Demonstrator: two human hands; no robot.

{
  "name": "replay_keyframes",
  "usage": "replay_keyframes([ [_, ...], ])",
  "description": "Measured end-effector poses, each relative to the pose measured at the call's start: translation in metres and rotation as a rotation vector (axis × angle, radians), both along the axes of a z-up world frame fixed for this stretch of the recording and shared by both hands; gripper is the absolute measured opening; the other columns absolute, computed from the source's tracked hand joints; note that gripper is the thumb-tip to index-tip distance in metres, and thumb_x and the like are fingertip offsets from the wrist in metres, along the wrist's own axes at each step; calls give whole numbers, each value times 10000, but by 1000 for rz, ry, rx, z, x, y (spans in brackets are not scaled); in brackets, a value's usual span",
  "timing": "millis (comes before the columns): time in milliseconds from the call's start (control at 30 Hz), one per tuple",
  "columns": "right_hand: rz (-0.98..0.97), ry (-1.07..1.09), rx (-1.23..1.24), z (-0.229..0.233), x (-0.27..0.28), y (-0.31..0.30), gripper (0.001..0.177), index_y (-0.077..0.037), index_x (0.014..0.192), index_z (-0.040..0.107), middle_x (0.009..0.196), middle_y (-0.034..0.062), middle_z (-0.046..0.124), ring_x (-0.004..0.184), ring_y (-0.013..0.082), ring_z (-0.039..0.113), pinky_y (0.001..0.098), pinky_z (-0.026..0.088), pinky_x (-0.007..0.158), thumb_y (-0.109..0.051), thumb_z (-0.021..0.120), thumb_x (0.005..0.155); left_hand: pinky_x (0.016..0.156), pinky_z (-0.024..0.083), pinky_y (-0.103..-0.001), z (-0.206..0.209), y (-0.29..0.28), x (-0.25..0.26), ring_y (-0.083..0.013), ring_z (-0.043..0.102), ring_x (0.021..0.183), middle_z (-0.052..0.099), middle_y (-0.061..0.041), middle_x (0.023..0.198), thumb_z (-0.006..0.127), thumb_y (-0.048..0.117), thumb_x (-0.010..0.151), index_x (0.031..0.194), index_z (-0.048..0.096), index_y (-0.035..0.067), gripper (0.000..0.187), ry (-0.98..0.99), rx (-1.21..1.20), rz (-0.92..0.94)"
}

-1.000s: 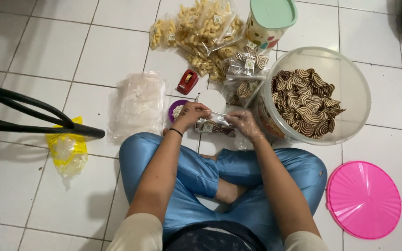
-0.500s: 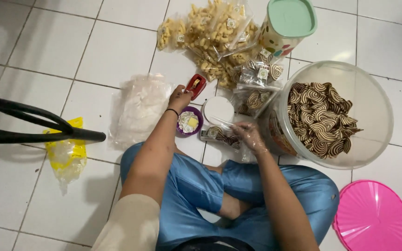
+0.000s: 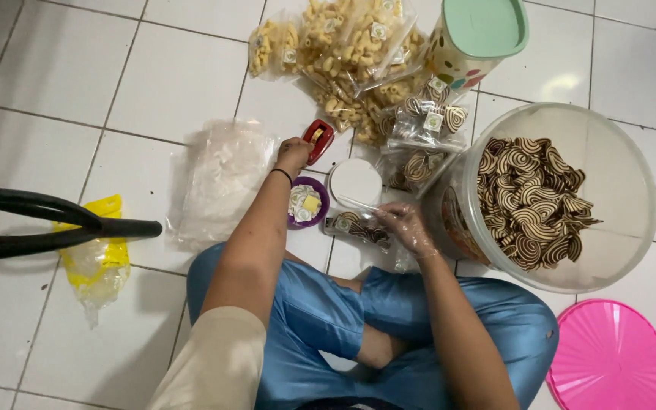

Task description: A person wearing gloves is manually packing swirl-patterned cookies into small plastic bags and weighing them on a digital scale on the floor.

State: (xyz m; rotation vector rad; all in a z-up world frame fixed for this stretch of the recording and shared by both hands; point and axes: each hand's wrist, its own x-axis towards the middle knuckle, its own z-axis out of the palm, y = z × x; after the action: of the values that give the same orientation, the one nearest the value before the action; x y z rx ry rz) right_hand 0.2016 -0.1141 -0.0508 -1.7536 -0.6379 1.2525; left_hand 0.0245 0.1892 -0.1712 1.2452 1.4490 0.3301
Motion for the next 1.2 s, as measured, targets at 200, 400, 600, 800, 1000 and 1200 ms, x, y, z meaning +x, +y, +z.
replay_keyframes([
  [200,-5,13,-46,-9,2,1,295,-46,1066,784,918,155,733,900,258,696,444,594,841,-271,825,880,525,608,-283,68,-14,-4,-202,717,683,695,-116,794,674,184,879,904,728,98,104,-118,-65,142],
  [400,16,2,-13,-2,1,1,276,-53,1045,790,905,115,714,877,213,671,413,594,805,-269,826,877,830,620,-379,103,-26,-20,-264,739,964,725,-180,1022,644,97,911,995,684,17,122,-174,-73,131],
  [600,15,11,-5,9,-3,2,250,-67,1027,796,890,101,713,877,209,664,417,595,809,-274,812,887,705,650,-311,38,-19,-17,-207,767,806,735,-154,936,627,65,888,892,701,28,84,-62,67,93],
  [800,35,15,9,2,0,2,294,-51,1033,791,894,122,704,866,216,652,403,592,784,-301,826,882,680,631,-285,58,-28,-21,-191,763,778,733,-126,863,572,81,934,911,669,35,110,119,84,92],
  [1000,24,40,-25,-11,3,0,329,-81,1061,788,885,76,707,860,182,655,362,596,805,-348,829,873,744,633,-367,69,-28,-24,-275,757,899,735,-138,906,600,112,939,940,728,61,137,193,198,72],
  [1200,10,39,30,-17,3,-3,348,-84,1069,786,914,107,699,853,192,646,367,595,782,-354,848,859,799,575,-360,131,-32,-18,-250,737,865,761,-70,838,706,113,830,912,812,171,146,-14,417,120],
])
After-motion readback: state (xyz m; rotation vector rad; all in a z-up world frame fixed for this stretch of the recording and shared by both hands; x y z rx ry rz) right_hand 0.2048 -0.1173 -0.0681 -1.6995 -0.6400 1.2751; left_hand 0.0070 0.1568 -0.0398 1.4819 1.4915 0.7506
